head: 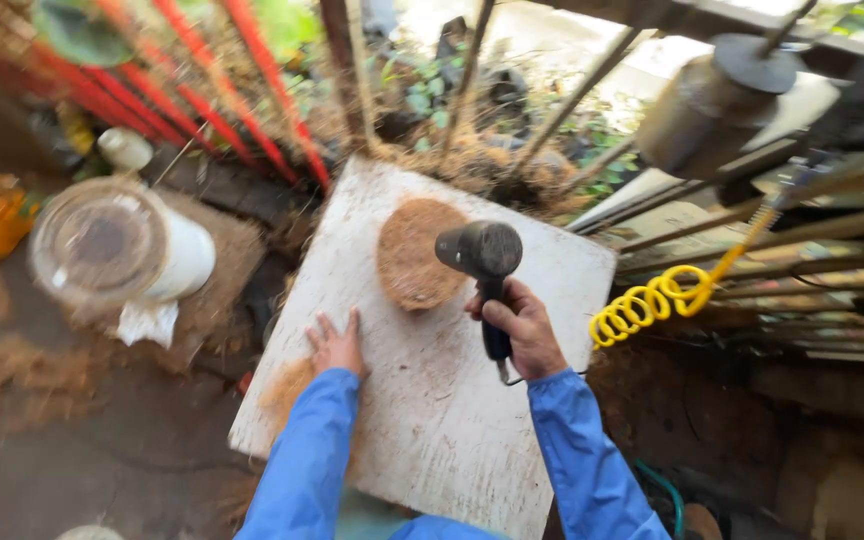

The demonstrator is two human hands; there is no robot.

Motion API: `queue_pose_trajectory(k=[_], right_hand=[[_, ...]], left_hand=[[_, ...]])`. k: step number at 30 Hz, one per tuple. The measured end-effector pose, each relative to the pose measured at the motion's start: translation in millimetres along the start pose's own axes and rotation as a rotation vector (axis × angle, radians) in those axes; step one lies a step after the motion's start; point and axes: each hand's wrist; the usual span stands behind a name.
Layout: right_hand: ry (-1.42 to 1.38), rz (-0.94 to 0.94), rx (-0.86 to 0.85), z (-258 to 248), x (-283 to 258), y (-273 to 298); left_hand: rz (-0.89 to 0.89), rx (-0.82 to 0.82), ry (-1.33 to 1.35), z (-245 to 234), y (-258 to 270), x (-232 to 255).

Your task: Applying adhesive to a coconut fiber pad using a spray gun and drying it with a heat gun.

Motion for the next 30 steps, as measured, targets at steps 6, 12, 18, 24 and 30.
queue_pose_trajectory(k=[6, 12, 18, 24, 30], right_hand=[[-0.232, -0.048, -0.055, -15, -68, 57], [-0.429, -0.261, 0.126, -83, -114, 88], [-0.601, -0.477, 0.093, -138, -167, 117], [-0.495, -0.749, 0.342, -199, -227, 87], [-0.708, -0.928, 0.654, -272, -277, 33]], left_hand=[[-0.009, 0.004, -0.087, -5, 5, -3], [-0.032, -0.128, -0.094, -32, 13, 1], [0.109, -0.06, -0.04, -4, -37, -44], [0.098, -0.027, -0.177, 27, -49, -41], [0.341, 0.191, 0.13, -15, 31, 70]])
Point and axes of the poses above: each hand's wrist, its own y-axis away from the middle knuckle, its own z-axis out of the palm, x = y × z, and after that the axes turned 10 degrees about -y, right-handed
